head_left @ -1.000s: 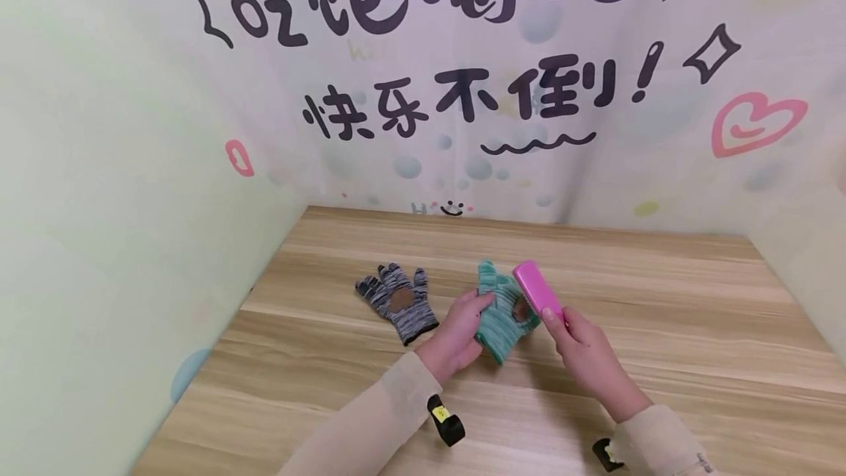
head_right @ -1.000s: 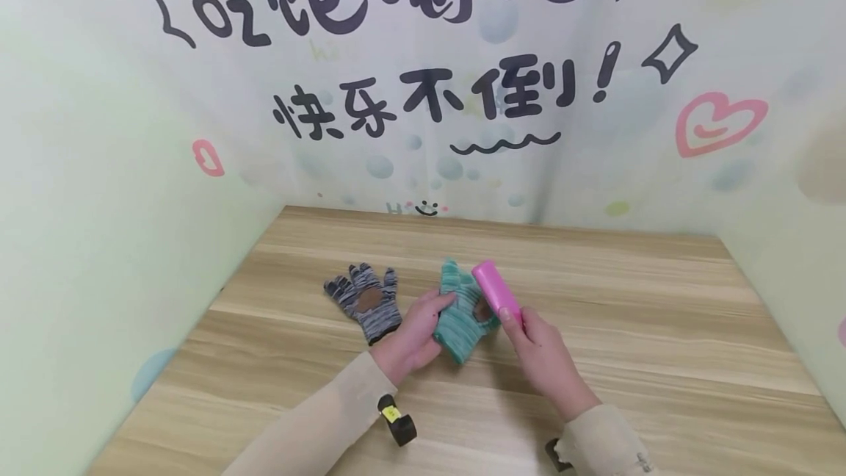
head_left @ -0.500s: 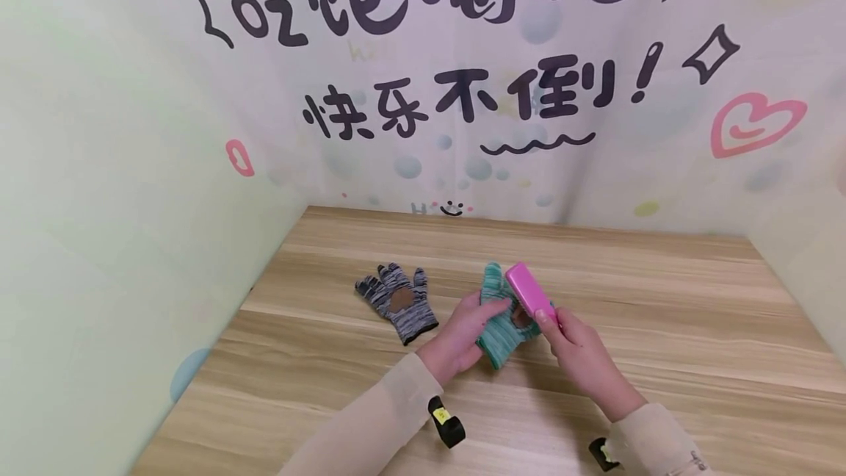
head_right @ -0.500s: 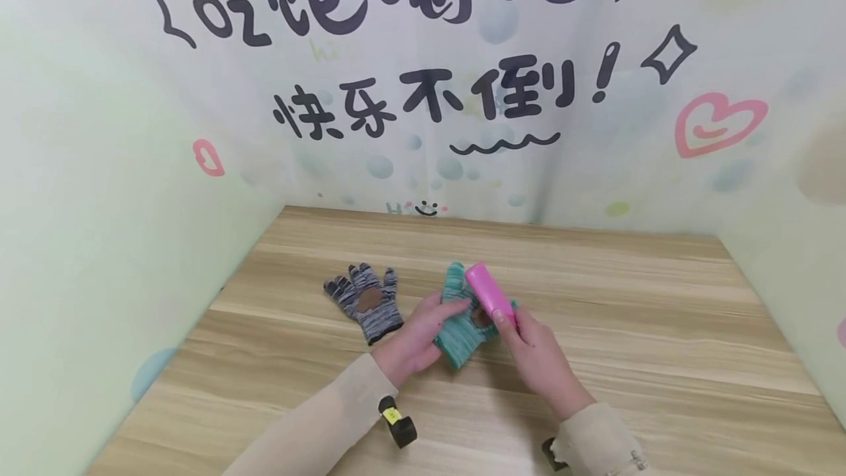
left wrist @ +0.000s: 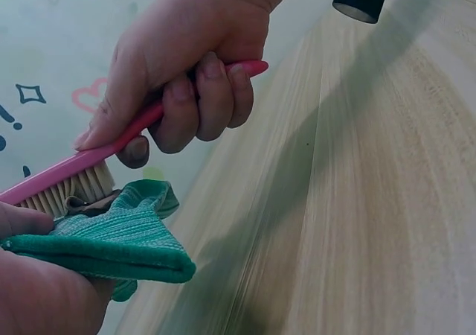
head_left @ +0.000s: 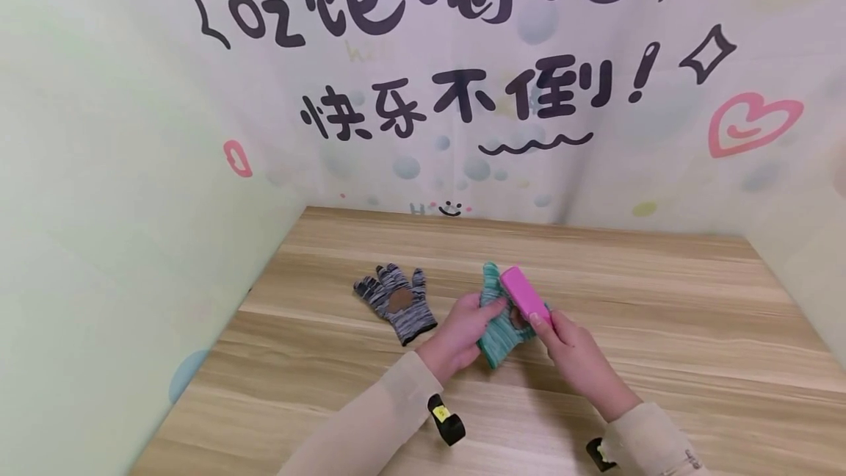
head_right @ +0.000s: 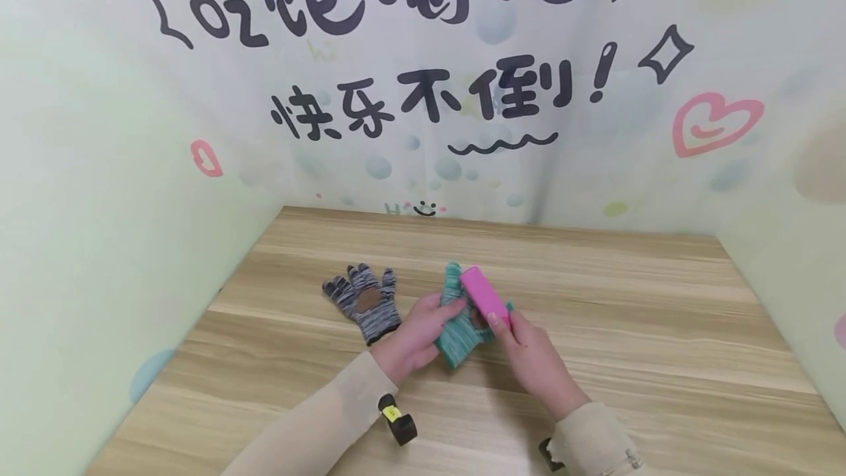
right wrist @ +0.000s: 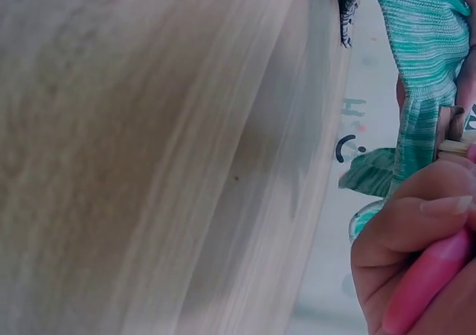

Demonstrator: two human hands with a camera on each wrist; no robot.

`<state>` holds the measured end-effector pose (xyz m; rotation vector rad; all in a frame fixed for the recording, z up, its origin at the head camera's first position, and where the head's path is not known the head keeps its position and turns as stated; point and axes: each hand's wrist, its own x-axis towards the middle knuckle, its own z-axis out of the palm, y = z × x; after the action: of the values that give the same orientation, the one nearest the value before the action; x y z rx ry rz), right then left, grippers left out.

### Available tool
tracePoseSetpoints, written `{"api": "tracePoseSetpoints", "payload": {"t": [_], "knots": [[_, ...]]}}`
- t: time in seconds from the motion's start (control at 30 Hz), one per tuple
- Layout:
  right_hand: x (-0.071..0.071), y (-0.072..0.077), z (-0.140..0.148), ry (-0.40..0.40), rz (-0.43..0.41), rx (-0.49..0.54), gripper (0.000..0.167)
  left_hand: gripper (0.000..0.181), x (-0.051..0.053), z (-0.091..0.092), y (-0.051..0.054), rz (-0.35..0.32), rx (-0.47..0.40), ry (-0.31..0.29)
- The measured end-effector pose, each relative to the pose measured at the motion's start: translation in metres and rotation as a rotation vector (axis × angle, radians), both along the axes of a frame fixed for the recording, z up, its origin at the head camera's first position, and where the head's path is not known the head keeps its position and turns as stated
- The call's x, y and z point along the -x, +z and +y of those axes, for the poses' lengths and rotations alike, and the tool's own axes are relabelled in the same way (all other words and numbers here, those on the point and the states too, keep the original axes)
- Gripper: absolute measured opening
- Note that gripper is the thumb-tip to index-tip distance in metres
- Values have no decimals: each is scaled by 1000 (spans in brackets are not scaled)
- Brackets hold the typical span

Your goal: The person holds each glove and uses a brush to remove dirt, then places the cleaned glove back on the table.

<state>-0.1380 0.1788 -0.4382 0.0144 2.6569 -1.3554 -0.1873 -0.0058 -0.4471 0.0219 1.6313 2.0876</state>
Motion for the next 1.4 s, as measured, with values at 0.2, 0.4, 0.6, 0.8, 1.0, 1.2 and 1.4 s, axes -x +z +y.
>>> {"api": "tracePoseSetpoints", "payload": {"t": [0.2, 0.4, 0.6, 0.8, 1.0, 1.2, 1.4], "knots": [[1, -1, 2, 10, -4, -14, 51, 35, 1, 0, -2, -8, -19, 18], [1, -2, 6, -1, -26, -20, 55, 35, 1, -1, -2, -13, -33, 35], [-1, -2, 8, -13, -56, -8, 60, 36, 2, -2, 1, -23, -34, 56], [-1, -5, 8, -17, -77, -1, 63, 36, 4, -3, 1, -39, -41, 89], [-2, -8, 8, -15, -66, -29, 64, 36, 6, -7, 0, -47, -50, 80], [-5, -6, 9, -39, -48, -6, 58, 36, 6, -9, 0, -49, -58, 77], [-5, 0, 7, -74, -7, 44, 56, 33, 6, -9, -1, -37, -68, 78]]}}
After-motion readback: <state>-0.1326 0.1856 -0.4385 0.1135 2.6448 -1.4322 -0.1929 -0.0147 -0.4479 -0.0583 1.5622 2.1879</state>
